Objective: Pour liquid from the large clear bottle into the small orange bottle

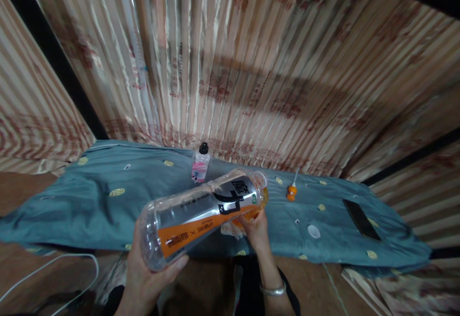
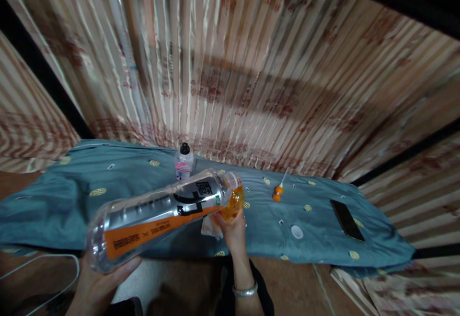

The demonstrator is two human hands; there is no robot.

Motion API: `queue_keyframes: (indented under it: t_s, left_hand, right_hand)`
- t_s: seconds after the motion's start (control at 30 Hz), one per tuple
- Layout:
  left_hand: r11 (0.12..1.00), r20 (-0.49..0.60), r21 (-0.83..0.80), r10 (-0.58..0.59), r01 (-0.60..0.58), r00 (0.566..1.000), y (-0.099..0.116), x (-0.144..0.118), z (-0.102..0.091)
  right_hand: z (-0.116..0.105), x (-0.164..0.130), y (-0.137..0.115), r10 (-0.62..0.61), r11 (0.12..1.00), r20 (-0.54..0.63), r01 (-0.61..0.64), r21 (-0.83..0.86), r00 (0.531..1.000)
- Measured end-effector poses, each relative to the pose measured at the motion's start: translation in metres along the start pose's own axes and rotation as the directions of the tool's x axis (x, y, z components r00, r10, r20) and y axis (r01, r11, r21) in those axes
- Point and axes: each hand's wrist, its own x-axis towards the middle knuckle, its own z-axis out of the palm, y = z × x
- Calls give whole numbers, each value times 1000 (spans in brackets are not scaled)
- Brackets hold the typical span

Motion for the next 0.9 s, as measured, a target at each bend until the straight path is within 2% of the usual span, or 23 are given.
queue_keyframes:
  t_s: [0.27, 0.63, 0.9]
  left_hand:
    - [996, 20, -70, -62, 63, 998, -2, 0, -3]
    - [997, -24, -73, -33, 31, 999, -6, 1, -1]
    - [996, 26, -84, -40, 42, 999, 0, 1, -2]
  right_hand:
    - [0, 0, -1, -3, 1000, 7, 3, -4, 1000]
    - [-1, 0, -3, 43, 998, -1, -43, -34, 999]
    - [0, -1, -7, 41, 999, 4, -41, 11, 999]
